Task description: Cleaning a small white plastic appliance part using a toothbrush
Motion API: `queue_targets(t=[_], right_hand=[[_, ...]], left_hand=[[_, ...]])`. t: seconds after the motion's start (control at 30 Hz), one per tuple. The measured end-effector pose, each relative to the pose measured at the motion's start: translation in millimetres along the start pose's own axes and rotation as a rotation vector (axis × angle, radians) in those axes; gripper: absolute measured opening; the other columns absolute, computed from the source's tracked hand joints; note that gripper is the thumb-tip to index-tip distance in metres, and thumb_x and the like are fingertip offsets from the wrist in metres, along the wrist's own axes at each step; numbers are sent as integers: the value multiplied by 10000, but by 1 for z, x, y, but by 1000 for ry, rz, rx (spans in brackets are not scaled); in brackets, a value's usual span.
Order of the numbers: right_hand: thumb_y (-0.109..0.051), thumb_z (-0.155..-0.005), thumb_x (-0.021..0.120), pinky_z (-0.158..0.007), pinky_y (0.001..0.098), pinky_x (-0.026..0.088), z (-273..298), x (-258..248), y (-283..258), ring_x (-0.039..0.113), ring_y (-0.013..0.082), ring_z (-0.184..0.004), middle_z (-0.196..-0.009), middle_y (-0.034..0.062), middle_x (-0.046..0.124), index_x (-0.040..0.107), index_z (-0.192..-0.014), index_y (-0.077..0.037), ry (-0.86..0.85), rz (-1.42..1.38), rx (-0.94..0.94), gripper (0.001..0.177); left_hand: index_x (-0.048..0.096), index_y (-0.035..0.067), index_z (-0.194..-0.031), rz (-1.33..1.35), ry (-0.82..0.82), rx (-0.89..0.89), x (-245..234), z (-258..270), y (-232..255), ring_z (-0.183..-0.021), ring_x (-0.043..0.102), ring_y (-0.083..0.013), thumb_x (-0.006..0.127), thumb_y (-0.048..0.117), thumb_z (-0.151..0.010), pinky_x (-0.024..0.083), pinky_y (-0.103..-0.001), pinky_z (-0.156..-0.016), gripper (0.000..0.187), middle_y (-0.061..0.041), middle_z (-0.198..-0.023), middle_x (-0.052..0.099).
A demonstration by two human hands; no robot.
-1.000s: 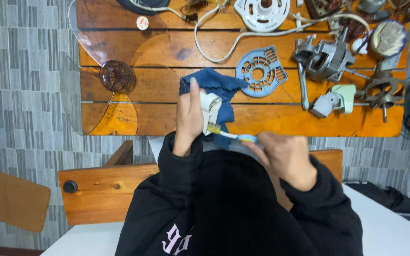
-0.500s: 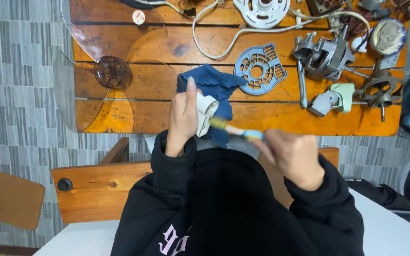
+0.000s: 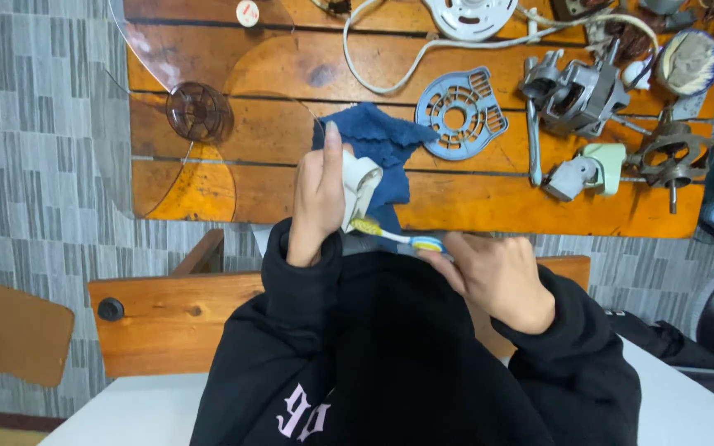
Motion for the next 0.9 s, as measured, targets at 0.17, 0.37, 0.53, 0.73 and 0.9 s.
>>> queue_targets(t=[0.17,0.37,0.53,0.73,0.9], right_hand=[[-491,-1012,634,-455,319,447,1,1,14,632,232,-485,-473,15,509,487,-670,-222,-20,32,52,459],[-505,-1026,629,-439,308,421,5,9,33,558,212,-409,-445,-20,476,490,-691,-220,21,-27,121,462],[-419,-1020,668,-419,208,339,1,-1,25,425,140,-320,-403,-63,341,397,-616,-219,74,-91,47,526],[-404,-995,716,-414,236,364,-6,0,25,485,152,-330,-406,-35,471,506,-632,-177,95,-157,15,477],[-394,-1010,694,-416,258,370,-15,-10,18,485,195,-336,-404,-13,381,427,-638,-170,134,-101,-56,509]], left_hand=[[401,146,-572,4,-16,-7,7,1,-11,-492,435,-147,224,419,-1120,415,-294,-621,637,-3,-480,455],[411,185,-581,166,-84,-33,19,-1,-24,-531,409,-94,186,445,-1122,391,-246,-646,642,60,-525,424],[446,199,-581,203,-173,-126,19,1,-22,-536,416,-80,214,478,-1116,397,-236,-647,647,93,-542,434],[499,187,-575,299,-280,-145,26,6,-20,-521,420,-64,203,493,-1115,406,-231,-630,688,88,-538,456],[548,175,-628,367,-245,-236,27,12,-15,-603,451,-79,327,488,-1099,406,-243,-668,606,75,-628,481]])
Point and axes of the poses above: each hand's wrist, its own z-axis away from the middle knuckle, its own x-axis out of the palm, y = z × x, the point moved 4 cm from there along -z, towards the middle knuckle
